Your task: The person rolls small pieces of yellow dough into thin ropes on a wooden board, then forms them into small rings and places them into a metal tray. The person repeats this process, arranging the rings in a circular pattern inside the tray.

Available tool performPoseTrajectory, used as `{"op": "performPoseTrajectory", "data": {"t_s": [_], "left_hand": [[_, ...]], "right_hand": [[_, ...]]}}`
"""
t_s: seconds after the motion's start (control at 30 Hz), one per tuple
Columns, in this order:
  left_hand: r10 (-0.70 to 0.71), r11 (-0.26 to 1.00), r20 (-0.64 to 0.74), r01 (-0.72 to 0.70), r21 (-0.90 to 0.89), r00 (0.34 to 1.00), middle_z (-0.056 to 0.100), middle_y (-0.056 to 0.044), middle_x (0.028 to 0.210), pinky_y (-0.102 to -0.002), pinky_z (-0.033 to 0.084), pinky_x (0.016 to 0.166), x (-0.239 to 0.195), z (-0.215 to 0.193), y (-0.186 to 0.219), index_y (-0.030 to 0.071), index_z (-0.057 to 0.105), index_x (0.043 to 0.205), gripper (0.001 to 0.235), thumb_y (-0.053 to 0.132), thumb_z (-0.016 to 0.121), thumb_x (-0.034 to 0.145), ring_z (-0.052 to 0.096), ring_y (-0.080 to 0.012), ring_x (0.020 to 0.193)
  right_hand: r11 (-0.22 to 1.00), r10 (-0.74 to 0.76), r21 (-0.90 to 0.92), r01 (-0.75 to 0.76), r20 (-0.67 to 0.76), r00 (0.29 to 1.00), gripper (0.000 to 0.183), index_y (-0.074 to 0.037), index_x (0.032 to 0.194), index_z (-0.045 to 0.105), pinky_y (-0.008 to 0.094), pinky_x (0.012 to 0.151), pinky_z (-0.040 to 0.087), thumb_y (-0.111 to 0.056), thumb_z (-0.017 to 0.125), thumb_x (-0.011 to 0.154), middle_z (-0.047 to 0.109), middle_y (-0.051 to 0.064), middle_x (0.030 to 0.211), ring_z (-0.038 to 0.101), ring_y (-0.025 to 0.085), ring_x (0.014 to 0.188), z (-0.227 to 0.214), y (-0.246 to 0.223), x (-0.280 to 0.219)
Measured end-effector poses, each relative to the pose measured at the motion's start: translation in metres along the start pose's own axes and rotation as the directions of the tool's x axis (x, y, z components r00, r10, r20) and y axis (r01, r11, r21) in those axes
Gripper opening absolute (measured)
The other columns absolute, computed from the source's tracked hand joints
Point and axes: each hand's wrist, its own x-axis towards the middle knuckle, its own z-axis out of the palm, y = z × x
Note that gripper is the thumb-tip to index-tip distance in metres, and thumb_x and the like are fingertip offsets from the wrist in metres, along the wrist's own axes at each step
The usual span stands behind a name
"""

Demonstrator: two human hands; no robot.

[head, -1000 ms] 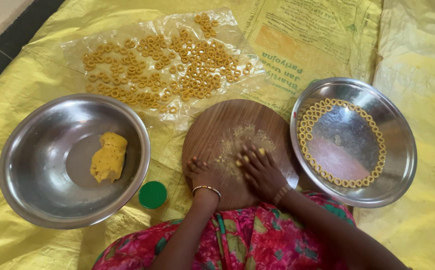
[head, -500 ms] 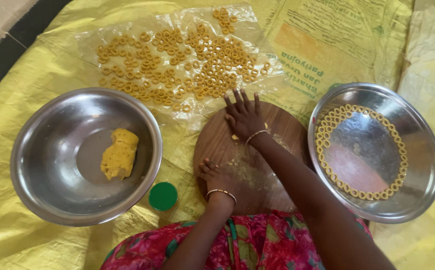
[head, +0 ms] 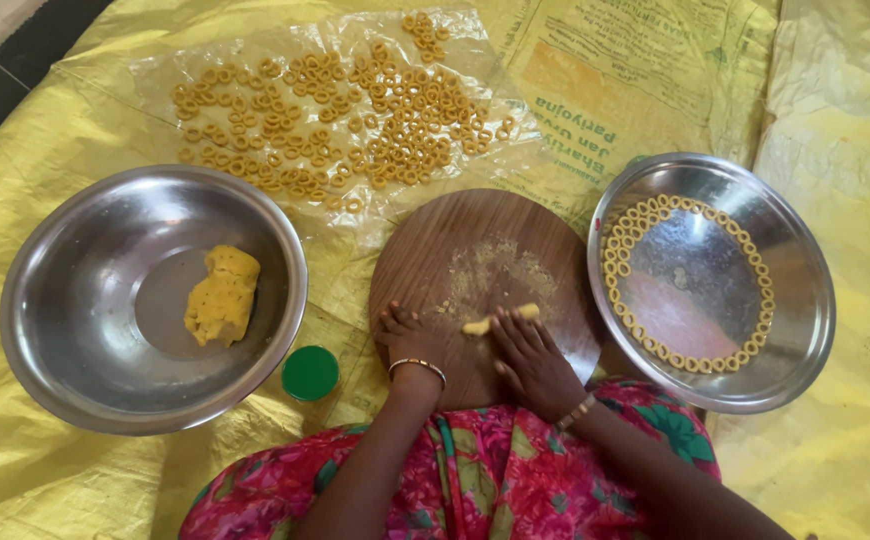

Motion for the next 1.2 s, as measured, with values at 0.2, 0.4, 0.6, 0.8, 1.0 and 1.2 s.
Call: {"op": "performPoseTrajectory", "data": {"t_s": [0.2, 0.4, 0.6, 0.8, 1.0, 1.2], "left_hand": [[0.018, 0.999, 0.058, -0.02, 0.031, 0.998, 0.017, -0.043, 0.161, -0.07, 0.038, 0.102, 0.0, -0.008, 0.001, -0.005, 0.031, 0.157, 0.067, 0.033, 0.043, 0.104, 0.027, -0.0619, 0.143], [-0.008, 1.0, 0.033, 0.009, -0.02, 0.999, 0.018, -0.043, 0.16, -0.073, 0.037, 0.101, 0.007, -0.01, 0.002, -0.005, 0.037, 0.154, 0.063, 0.034, 0.04, 0.105, 0.029, -0.064, 0.142], [0.02, 0.994, 0.085, -0.011, -0.108, 0.996, 0.017, -0.041, 0.161, -0.075, 0.033, 0.103, 0.009, -0.012, 0.006, -0.004, 0.037, 0.154, 0.064, 0.037, 0.036, 0.105, 0.025, -0.0651, 0.143], [-0.027, 0.992, 0.042, 0.032, -0.12, 0.999, 0.018, -0.04, 0.161, -0.073, 0.036, 0.102, 0.017, -0.002, 0.002, -0.004, 0.037, 0.154, 0.063, 0.034, 0.037, 0.104, 0.025, -0.0635, 0.143], [0.001, 1.0, 0.045, -0.001, -0.016, 0.999, 0.019, -0.042, 0.161, -0.073, 0.037, 0.101, 0.013, 0.004, 0.003, -0.006, 0.038, 0.154, 0.061, 0.031, 0.041, 0.104, 0.028, -0.0636, 0.141], [0.078, 0.987, 0.125, -0.059, -0.15, 0.989, 0.025, -0.027, 0.165, -0.077, 0.032, 0.105, 0.008, -0.02, 0.0, 0.002, 0.04, 0.155, 0.059, 0.037, 0.038, 0.107, 0.022, -0.0647, 0.146]], "right_hand": [[0.99, 0.041, -0.137, -0.04, 0.004, 0.999, 0.059, -0.017, 0.165, 0.018, 0.046, 0.127, 0.0, -0.034, 0.027, 0.109, 0.018, 0.002, 0.172, 0.01, 0.02, 0.159, 0.008, 0.025, 0.033], [0.983, 0.129, -0.115, -0.144, -0.124, 0.984, 0.06, -0.022, 0.166, 0.02, 0.052, 0.127, -0.005, -0.036, 0.024, 0.108, 0.013, 0.003, 0.174, 0.003, 0.027, 0.16, 0.037, 0.08, 0.144], [0.902, 0.421, -0.053, -0.429, -0.112, 0.9, 0.06, -0.023, 0.165, 0.021, 0.061, 0.122, -0.01, -0.044, 0.022, 0.108, 0.014, 0.003, 0.173, 0.002, 0.029, 0.159, 0.054, 0.102, 0.188], [0.882, 0.449, -0.045, -0.469, -0.219, 0.866, 0.066, -0.018, 0.165, 0.019, 0.064, 0.121, -0.004, -0.047, 0.031, 0.107, 0.016, 0.006, 0.172, 0.006, 0.03, 0.159, 0.067, 0.07, 0.137], [0.961, 0.25, -0.091, -0.261, -0.115, 0.961, 0.074, -0.012, 0.163, 0.022, 0.054, 0.125, 0.007, -0.049, 0.04, 0.102, 0.022, 0.013, 0.169, 0.018, 0.031, 0.156, 0.037, 0.023, 0.009], [0.999, 0.054, 0.012, -0.053, -0.2, 0.978, 0.064, -0.007, 0.154, 0.04, 0.055, 0.121, 0.025, -0.033, 0.058, 0.098, 0.049, 0.021, 0.148, 0.042, 0.035, 0.142, 0.017, -0.012, 0.032]]}}
